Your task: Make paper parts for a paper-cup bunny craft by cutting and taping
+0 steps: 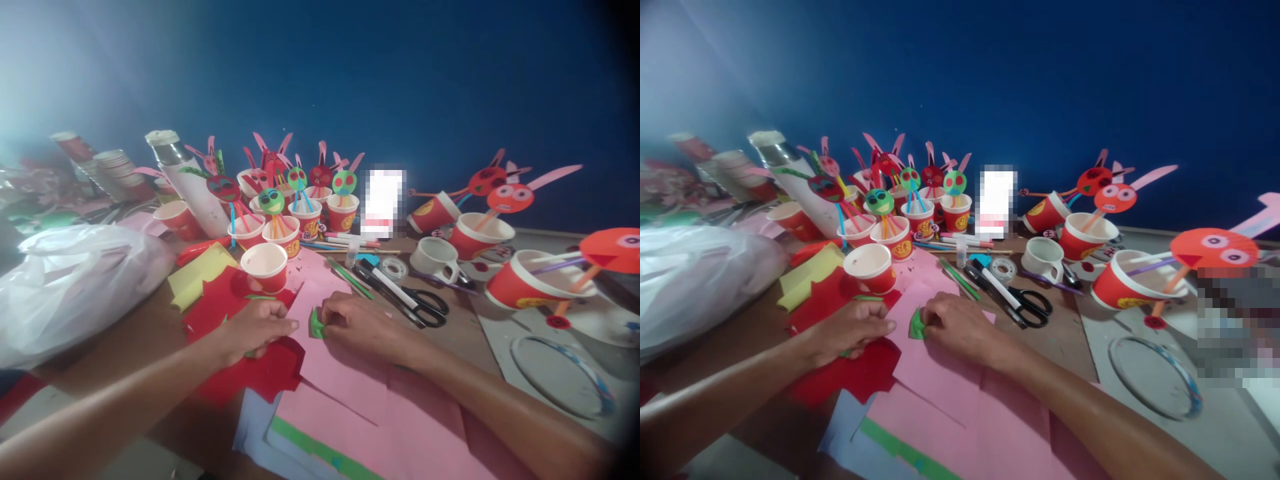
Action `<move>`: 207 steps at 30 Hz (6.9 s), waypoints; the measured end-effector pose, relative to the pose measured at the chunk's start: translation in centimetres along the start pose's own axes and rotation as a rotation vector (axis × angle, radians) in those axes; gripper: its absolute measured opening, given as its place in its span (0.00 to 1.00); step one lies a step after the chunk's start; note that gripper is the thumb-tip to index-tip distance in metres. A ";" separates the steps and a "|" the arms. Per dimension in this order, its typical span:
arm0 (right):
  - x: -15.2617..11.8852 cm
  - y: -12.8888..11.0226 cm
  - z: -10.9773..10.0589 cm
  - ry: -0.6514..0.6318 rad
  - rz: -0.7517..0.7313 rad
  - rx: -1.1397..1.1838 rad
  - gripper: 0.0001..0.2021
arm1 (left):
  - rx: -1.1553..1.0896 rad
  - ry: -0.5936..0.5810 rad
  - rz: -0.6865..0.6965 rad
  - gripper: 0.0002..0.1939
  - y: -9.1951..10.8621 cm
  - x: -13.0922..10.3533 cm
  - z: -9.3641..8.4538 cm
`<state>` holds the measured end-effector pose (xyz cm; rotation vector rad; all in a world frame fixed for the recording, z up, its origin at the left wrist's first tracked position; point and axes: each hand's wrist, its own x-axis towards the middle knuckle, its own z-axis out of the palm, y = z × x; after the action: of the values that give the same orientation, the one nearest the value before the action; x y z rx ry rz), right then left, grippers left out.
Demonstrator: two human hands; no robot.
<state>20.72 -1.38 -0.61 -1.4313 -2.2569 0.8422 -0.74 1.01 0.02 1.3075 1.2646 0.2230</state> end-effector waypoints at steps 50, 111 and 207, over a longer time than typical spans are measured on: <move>-1.3 -2.5 1.8 0.003 0.071 0.635 0.03 | -0.174 0.180 0.128 0.11 -0.6 -2.5 2.3; 0.7 2.7 -1.4 0.185 -0.022 -0.382 0.06 | 0.850 0.299 0.474 0.10 -0.6 -2.5 2.5; -0.5 6.4 -8.2 0.103 0.289 -0.734 0.05 | 1.072 0.337 0.970 0.15 -4.4 -4.9 4.9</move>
<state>30.09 2.71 1.62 -2.0805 -2.4223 -0.0386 -1.06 -7.01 -1.93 2.8746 0.8977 0.4879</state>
